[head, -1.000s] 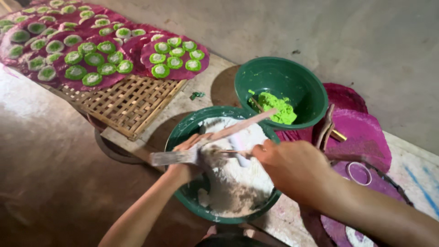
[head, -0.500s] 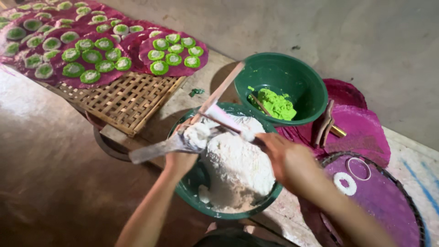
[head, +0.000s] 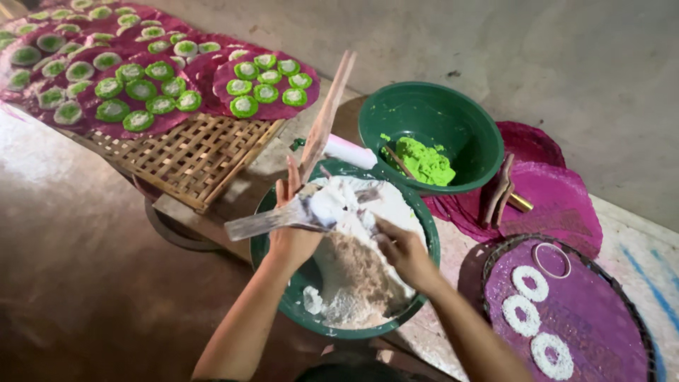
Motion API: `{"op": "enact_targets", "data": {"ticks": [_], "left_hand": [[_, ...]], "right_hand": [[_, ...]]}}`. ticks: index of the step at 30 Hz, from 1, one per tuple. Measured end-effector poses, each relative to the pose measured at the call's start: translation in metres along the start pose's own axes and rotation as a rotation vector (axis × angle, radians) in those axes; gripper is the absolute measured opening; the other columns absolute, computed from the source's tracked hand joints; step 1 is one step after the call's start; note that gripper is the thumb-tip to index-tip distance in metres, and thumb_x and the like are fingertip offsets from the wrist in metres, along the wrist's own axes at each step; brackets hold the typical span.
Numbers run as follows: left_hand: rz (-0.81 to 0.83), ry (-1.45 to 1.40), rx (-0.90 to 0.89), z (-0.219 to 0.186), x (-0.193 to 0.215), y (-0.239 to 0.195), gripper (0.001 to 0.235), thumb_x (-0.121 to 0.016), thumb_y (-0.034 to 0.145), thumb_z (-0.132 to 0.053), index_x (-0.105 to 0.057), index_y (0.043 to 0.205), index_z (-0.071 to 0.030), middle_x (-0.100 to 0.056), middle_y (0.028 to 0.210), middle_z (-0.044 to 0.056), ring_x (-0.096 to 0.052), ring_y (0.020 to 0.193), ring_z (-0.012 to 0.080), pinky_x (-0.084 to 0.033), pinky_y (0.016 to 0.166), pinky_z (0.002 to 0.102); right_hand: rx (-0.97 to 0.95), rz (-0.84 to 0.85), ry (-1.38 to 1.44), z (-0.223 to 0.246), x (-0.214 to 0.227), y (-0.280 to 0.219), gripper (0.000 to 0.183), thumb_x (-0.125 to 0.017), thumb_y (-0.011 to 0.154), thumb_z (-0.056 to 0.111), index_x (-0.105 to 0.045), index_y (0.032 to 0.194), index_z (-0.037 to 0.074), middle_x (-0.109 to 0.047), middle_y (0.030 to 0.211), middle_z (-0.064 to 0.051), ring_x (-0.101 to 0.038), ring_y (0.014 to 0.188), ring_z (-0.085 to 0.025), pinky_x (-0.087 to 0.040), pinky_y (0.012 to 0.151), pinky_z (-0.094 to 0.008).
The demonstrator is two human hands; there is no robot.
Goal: The person makes traditional cakes by hand and with molds, alternating between filling small molds with green dough and pressing a larger mold into white flour.
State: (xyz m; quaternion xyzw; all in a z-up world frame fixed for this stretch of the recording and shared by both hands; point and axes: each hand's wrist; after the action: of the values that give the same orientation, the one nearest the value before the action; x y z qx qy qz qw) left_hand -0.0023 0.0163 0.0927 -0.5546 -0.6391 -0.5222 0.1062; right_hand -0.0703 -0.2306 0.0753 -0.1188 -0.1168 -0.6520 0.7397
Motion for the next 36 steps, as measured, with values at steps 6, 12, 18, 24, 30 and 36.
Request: {"op": "enact_targets", "data": {"ticks": [6, 12, 18, 24, 30, 36], "left_hand": [[-0.016, -0.378, 0.289, 0.039, -0.032, 0.003, 0.045, -0.071, 0.081, -0.023, -0.066, 0.125, -0.021, -0.037, 0.156, 0.025, -0.059, 0.111, 0.0398, -0.053, 0.085, 0.048], [0.011, -0.727, 0.562, 0.073, -0.02, 0.017, 0.027, -0.071, 0.08, -0.01, -0.071, 0.107, -0.007, -0.072, 0.098, 0.007, -0.067, 0.087, 0.0162, -0.053, 0.075, 0.032], [0.745, -1.988, 0.884, -0.037, -0.021, -0.04, 0.039, -0.064, 0.074, -0.012, -0.067, 0.112, -0.005, -0.061, 0.079, 0.006, -0.062, 0.079, 0.0208, -0.056, 0.079, 0.04], [0.971, -1.77, 0.499, -0.151, -0.038, -0.09, 0.049, -0.064, 0.08, -0.005, -0.061, 0.128, -0.003, -0.069, 0.113, 0.005, -0.065, 0.106, 0.0193, -0.054, 0.1, 0.039], [0.746, -1.08, -0.015, -0.203, -0.038, -0.071, 0.039, -0.078, 0.088, -0.012, -0.06, 0.122, -0.007, -0.068, 0.101, 0.005, -0.065, 0.09, 0.016, -0.054, 0.081, 0.031], [0.912, -0.556, -0.313, -0.274, -0.047, -0.078, 0.042, -0.08, 0.083, -0.017, -0.062, 0.121, -0.01, -0.069, 0.102, 0.008, -0.066, 0.092, 0.0214, -0.054, 0.079, 0.037]], "right_hand": [[-0.035, 0.09, -0.175, 0.016, -0.027, -0.023, 0.045, -0.059, 0.098, 0.011, -0.058, 0.142, 0.004, -0.078, 0.099, -0.016, -0.068, 0.081, -0.015, -0.057, 0.076, -0.032], [-0.058, 0.397, -0.439, 0.055, 0.024, -0.05, 0.06, -0.058, 0.093, 0.004, -0.052, 0.151, 0.016, -0.068, 0.128, -0.016, -0.07, 0.105, -0.024, -0.055, 0.093, -0.035], [0.416, 0.011, 0.564, 0.057, 0.046, -0.03, 0.089, -0.054, 0.106, 0.053, 0.001, 0.168, 0.023, -0.011, 0.176, -0.015, -0.027, 0.158, -0.035, -0.038, 0.12, -0.051], [0.641, -0.216, 1.01, 0.051, 0.084, -0.077, 0.089, -0.061, 0.11, 0.033, -0.002, 0.175, 0.016, -0.032, 0.17, -0.028, -0.065, 0.109, -0.04, -0.059, 0.082, -0.049], [0.668, -0.381, 0.169, 0.05, 0.178, -0.153, 0.078, -0.055, 0.108, 0.029, -0.012, 0.173, 0.025, -0.057, 0.151, -0.026, -0.071, 0.101, -0.035, -0.066, 0.082, -0.043], [1.101, -0.394, -0.574, 0.027, 0.207, -0.216, 0.06, -0.076, 0.085, 0.016, -0.044, 0.135, 0.019, -0.063, 0.126, -0.031, -0.072, 0.092, -0.035, -0.06, 0.072, -0.04]]}}
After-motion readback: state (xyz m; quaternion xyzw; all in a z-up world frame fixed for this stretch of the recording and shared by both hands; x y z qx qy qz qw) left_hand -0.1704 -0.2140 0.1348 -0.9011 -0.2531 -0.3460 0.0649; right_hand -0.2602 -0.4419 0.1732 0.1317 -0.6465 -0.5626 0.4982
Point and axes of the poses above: each hand's wrist, its own y-axis towards the middle knuckle, its own x-axis out of the back of the hand, z = x × y
